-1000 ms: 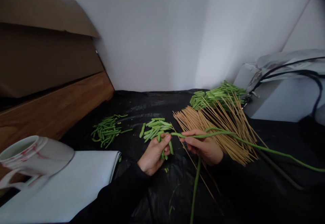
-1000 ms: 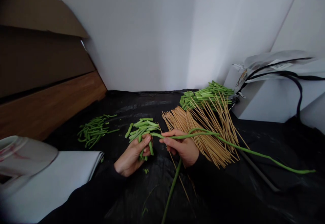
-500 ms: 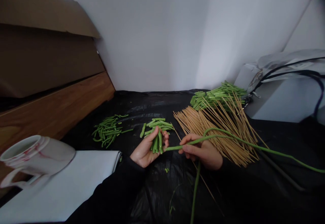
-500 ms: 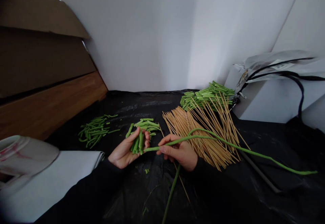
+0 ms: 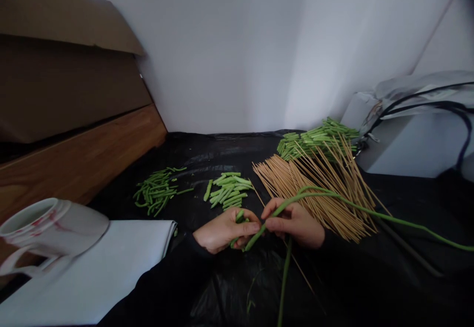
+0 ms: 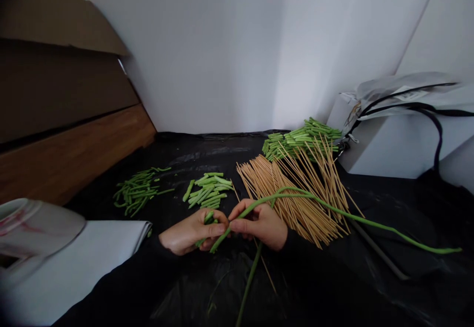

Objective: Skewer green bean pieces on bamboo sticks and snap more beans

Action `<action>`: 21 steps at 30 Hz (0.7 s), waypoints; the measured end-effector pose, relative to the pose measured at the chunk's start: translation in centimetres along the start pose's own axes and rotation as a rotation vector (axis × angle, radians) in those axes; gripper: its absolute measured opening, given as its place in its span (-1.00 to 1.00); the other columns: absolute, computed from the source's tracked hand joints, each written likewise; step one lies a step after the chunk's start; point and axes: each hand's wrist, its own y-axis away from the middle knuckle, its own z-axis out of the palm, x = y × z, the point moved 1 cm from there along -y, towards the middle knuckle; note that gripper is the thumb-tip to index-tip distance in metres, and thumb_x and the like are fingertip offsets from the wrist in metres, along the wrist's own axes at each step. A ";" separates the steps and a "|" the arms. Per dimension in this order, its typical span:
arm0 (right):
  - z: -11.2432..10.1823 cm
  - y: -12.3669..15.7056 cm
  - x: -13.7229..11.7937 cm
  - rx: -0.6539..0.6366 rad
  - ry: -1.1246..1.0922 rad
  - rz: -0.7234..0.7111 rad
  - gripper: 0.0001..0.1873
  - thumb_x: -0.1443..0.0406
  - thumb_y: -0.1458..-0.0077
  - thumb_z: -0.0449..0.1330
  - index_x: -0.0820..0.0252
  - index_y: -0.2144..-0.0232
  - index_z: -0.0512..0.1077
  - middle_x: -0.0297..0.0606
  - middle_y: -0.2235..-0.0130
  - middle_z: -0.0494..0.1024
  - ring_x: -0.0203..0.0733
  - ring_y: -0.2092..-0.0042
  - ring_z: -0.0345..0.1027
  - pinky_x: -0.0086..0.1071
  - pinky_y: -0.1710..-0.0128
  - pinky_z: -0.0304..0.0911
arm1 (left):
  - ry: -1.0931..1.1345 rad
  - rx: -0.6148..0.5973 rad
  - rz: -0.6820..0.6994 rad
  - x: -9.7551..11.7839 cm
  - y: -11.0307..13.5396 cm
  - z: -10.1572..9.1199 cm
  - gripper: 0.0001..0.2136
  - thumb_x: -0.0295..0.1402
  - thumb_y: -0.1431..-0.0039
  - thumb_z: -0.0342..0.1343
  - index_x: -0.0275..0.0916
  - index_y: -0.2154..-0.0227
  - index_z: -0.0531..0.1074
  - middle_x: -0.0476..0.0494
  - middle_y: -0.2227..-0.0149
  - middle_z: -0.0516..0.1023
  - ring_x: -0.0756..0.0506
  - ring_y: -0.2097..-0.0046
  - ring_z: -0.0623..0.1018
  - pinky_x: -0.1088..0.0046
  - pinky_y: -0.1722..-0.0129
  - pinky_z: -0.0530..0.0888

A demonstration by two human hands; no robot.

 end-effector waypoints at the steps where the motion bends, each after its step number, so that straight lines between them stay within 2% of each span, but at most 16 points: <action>1: -0.1 -0.1 -0.1 0.020 -0.050 -0.006 -0.66 0.14 0.15 0.40 0.23 0.40 0.42 -0.43 0.60 0.43 -0.46 0.62 0.19 -0.57 0.66 0.04 | -0.002 -0.006 0.001 0.1 0.1 0.0 -0.66 -0.11 0.03 0.28 -0.32 0.44 0.42 0.12 0.70 0.26 0.13 0.67 0.19 0.61 0.67 0.12; 5: -0.5 -0.3 -0.4 0.102 -0.204 -0.038 -0.65 0.12 0.15 0.39 0.21 0.47 0.38 -0.44 0.62 0.42 -0.46 0.64 0.18 -0.57 0.68 0.02 | -0.015 0.040 -0.006 0.5 0.3 0.0 -0.68 -0.12 0.06 0.30 -0.30 0.47 0.41 0.11 0.67 0.28 0.13 0.67 0.18 0.61 0.68 0.10; 10: -0.4 -0.3 -0.3 0.072 -0.120 -0.044 -0.68 0.15 0.13 0.40 0.24 0.48 0.40 -0.40 0.61 0.45 -0.43 0.64 0.23 -0.56 0.67 0.08 | -0.089 -0.042 0.000 0.6 0.3 0.3 -0.67 -0.10 0.02 0.27 -0.33 0.39 0.50 0.11 0.70 0.25 0.11 0.67 0.19 0.59 0.68 0.11; 12: -0.4 -0.3 -0.3 0.060 -0.121 -0.061 -0.70 0.16 0.12 0.39 0.24 0.48 0.42 -0.39 0.61 0.46 -0.44 0.64 0.24 -0.57 0.67 0.09 | -0.101 -0.028 0.012 0.5 0.2 0.4 -0.68 -0.12 0.02 0.27 -0.32 0.41 0.49 0.11 0.71 0.25 0.11 0.67 0.19 0.59 0.67 0.12; 16: -0.5 -0.4 -0.6 0.097 -0.211 -0.088 -0.71 0.14 0.12 0.38 0.23 0.44 0.47 -0.33 0.55 0.53 -0.42 0.60 0.29 -0.58 0.68 0.09 | -0.007 0.154 0.062 0.5 0.0 0.3 -0.70 -0.16 0.03 0.30 -0.32 0.43 0.45 0.12 0.69 0.23 0.13 0.66 0.17 0.62 0.67 0.09; 21: -0.6 -0.9 -0.6 0.125 -0.223 -0.153 -0.71 0.18 0.14 0.39 0.21 0.33 0.55 -0.26 0.44 0.60 -0.38 0.55 0.34 -0.56 0.68 0.08 | 0.253 0.325 0.135 0.4 -0.3 0.4 -0.72 -0.24 0.05 0.34 -0.32 0.40 0.43 0.13 0.67 0.20 0.15 0.63 0.15 0.68 0.66 0.11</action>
